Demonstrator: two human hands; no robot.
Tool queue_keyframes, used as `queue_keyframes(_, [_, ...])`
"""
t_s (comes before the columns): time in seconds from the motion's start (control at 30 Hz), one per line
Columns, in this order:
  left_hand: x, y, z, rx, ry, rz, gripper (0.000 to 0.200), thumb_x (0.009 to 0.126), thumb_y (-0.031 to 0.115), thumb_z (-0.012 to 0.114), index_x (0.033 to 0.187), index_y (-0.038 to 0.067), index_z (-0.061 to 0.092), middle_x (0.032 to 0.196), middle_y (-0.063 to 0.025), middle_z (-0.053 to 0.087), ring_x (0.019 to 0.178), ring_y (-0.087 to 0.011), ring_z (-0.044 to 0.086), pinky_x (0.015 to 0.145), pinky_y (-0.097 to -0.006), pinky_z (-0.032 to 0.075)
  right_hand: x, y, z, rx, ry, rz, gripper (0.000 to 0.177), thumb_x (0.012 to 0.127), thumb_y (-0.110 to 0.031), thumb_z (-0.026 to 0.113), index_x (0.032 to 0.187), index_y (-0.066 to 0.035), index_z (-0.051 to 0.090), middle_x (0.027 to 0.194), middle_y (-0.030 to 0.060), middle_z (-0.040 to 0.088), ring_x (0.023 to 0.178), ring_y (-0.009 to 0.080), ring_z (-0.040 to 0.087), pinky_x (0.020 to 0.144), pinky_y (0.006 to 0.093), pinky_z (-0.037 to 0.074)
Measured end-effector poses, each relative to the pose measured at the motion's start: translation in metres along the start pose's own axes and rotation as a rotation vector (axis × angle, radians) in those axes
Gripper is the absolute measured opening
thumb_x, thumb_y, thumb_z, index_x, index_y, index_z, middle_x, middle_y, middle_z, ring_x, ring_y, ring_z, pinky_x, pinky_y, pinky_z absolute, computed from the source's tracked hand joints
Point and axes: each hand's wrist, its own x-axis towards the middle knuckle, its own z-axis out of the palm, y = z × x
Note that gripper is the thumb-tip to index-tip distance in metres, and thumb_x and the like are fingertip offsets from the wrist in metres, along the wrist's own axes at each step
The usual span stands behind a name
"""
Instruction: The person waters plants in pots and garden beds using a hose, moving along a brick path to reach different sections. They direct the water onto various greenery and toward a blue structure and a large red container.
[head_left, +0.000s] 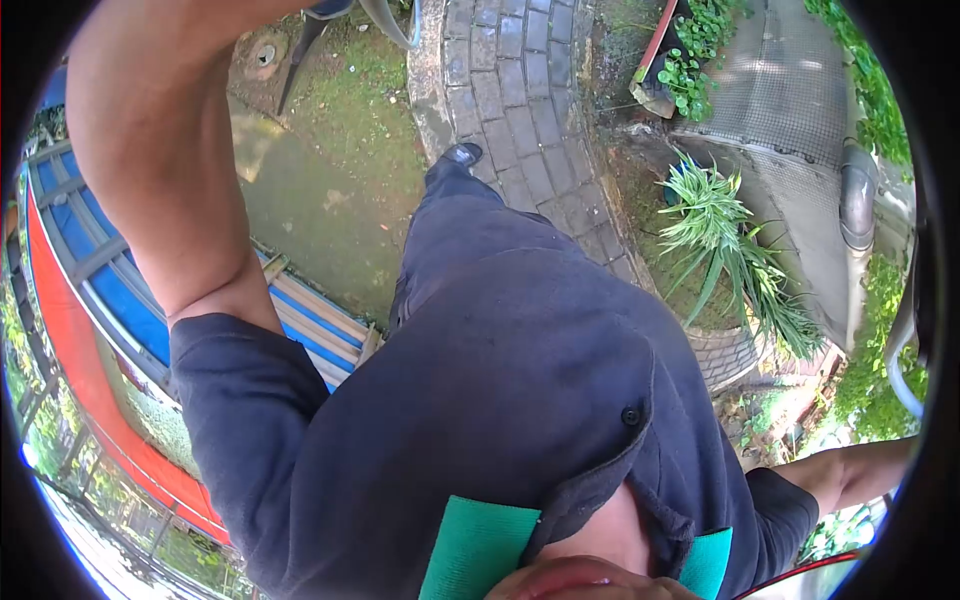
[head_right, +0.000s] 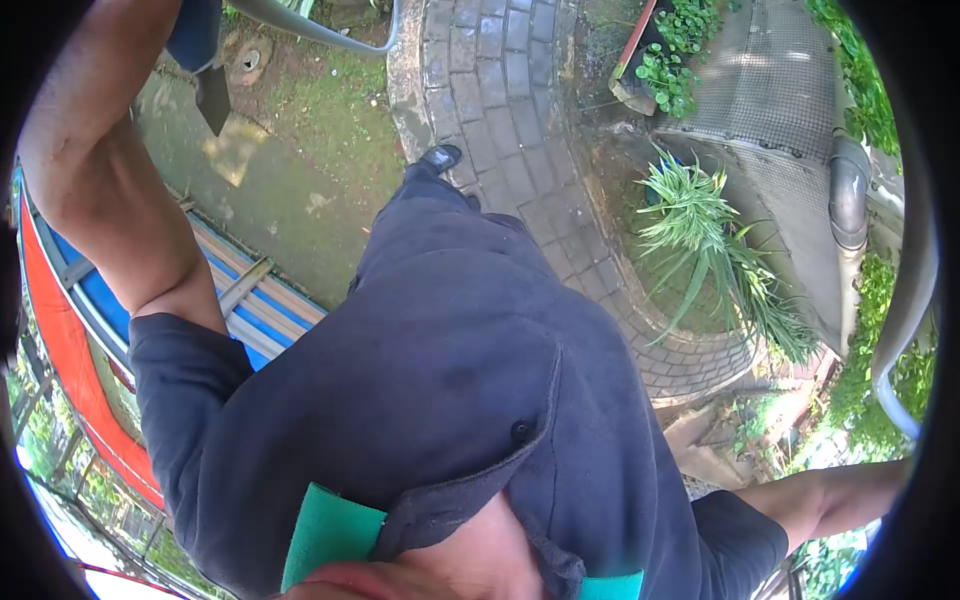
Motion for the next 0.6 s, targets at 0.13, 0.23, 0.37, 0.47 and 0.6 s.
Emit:
queue_keyframes(0.13, [-0.004,0.007,0.003,0.04,-0.011,-0.012,0.023,0.082,0.0,0.064,0.103,-0.008,0.062,0.089,-0.0082,0.064,0.081,-0.0127,0.06,0.073,-0.0234,0.048,-0.017,-0.004,0.019,0.059,-0.004,0.02,0.025,0.079,-0.018,0.055,0.088,0.001,0.067,0.09,0.0231,0.066,0.077,0.0364,0.062,0.069,0.0454,0.05])
queue_keyframes(0.23, [-0.009,0.019,0.004,0.062,-0.024,-0.02,0.023,0.081,0.0,0.065,0.102,-0.008,0.062,0.088,-0.0078,0.063,0.08,-0.0122,0.06,0.072,-0.0231,0.048,-0.031,-0.01,0.031,0.097,-0.006,0.035,0.025,0.08,-0.018,0.054,0.088,0.002,0.067,0.09,0.0241,0.065,0.079,0.0371,0.063,0.069,0.0459,0.05])
queue_keyframes(0.37, [-0.012,0.027,0.003,0.089,-0.056,-0.045,0.023,0.08,0.001,0.066,0.101,-0.008,0.062,0.085,-0.0071,0.063,0.079,-0.0115,0.06,0.071,-0.0227,0.048,-0.042,-0.025,0.058,0.165,-0.028,0.038,0.026,0.081,-0.018,0.053,0.088,0.003,0.067,0.09,0.0254,0.065,0.082,0.0382,0.063,0.071,0.0464,0.05])
queue_keyframes(0.47, [-0.015,0.027,-0.002,0.073,-0.067,-0.08,0.023,0.08,0.002,0.066,0.1,-0.007,0.063,0.084,-0.0066,0.063,0.077,-0.011,0.059,0.07,-0.0225,0.049,-0.065,-0.036,0.041,0.154,-0.071,0.091,0.027,0.081,-0.018,0.052,0.087,0.003,0.067,0.09,0.0263,0.065,0.083,0.039,0.064,0.072,0.0469,0.051])
queue_keyframes(0.6, [-0.018,0.025,-0.001,-0.131,-0.05,-0.098,0.011,0.077,-0.004,0.066,0.086,-0.005,0.061,0.071,-0.0056,0.056,0.066,-0.0112,0.052,0.06,-0.0254,0.043,-0.104,-0.06,-0.052,0.091,-0.085,0.442,0.028,0.082,-0.019,0.051,0.087,0.004,0.067,0.09,0.0276,0.065,0.086,0.04,0.065,0.073,0.0474,0.051])
